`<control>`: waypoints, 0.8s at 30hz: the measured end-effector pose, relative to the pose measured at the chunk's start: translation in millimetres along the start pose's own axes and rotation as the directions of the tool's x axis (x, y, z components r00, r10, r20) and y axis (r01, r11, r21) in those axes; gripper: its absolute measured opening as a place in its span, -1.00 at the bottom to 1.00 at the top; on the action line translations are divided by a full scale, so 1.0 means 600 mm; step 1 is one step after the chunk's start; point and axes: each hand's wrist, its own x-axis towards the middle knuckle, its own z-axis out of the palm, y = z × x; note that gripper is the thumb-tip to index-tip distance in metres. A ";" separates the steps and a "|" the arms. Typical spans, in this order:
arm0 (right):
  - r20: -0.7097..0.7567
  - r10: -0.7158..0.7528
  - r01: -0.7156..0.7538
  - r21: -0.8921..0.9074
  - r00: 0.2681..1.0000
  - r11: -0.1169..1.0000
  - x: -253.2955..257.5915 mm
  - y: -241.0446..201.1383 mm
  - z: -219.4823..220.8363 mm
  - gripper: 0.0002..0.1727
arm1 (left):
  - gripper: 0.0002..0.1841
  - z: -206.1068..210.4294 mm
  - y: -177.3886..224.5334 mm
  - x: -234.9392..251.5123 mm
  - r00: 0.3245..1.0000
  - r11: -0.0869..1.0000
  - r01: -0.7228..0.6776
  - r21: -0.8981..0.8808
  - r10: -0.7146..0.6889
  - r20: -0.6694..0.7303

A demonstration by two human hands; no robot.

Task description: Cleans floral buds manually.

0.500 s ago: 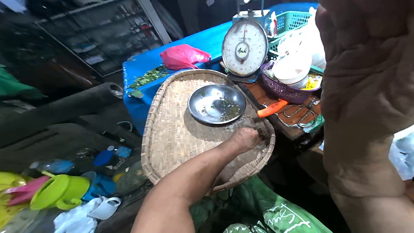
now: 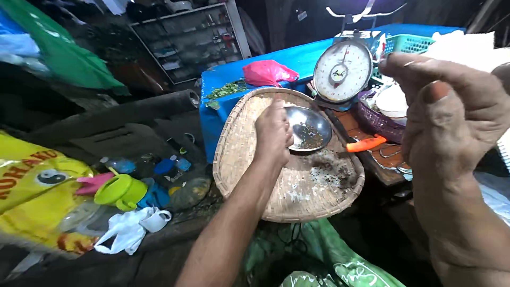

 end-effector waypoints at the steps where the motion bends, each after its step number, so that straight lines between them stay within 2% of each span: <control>1: 0.039 0.000 0.001 -0.022 0.999 1.000 -0.005 0.004 0.011 -0.66 | -0.54 -0.016 0.009 -0.021 0.991 0.960 0.087 -0.265 -0.110 -0.073; 3: 0.120 0.036 -0.034 -0.015 0.992 0.999 -0.019 0.012 0.039 -0.67 | -0.45 -0.044 0.010 -0.064 0.969 0.767 0.096 -0.635 -0.217 -0.116; 5: 0.228 0.093 -0.092 -0.012 0.969 0.996 -0.046 0.018 0.071 -0.69 | -0.43 -0.060 -0.010 -0.102 0.964 0.585 0.048 -0.809 -0.238 -0.115; 7: 0.390 0.123 -0.106 -0.065 0.913 0.992 -0.082 0.027 0.100 -0.65 | -0.43 -0.060 -0.029 -0.118 0.951 0.456 0.046 -0.889 -0.293 -0.101; 10: 0.603 0.077 -0.002 -0.124 0.794 0.992 -0.144 0.035 0.123 -0.53 | -0.40 -0.056 -0.062 -0.121 0.953 0.450 0.064 -0.891 -0.291 -0.079; 13: 0.658 0.041 0.117 -0.195 0.752 0.974 -0.177 0.031 0.117 -0.48 | -0.33 -0.055 -0.089 -0.126 0.957 0.418 0.134 -0.898 -0.289 0.009; 17: 0.629 0.070 0.085 -0.213 0.774 0.973 -0.191 0.041 0.110 -0.47 | -0.29 -0.049 -0.099 -0.139 0.960 0.372 0.232 -0.899 -0.237 0.150; 21: 0.619 0.090 0.051 -0.206 0.781 0.977 -0.196 0.046 0.114 -0.49 | -0.34 -0.042 -0.103 -0.152 0.920 0.374 0.333 -0.866 -0.329 0.212; 24: 0.545 0.122 -0.053 -0.142 0.830 0.989 -0.192 0.047 0.109 -0.53 | -0.35 -0.046 -0.113 -0.156 0.920 0.294 0.355 -0.888 -0.280 0.275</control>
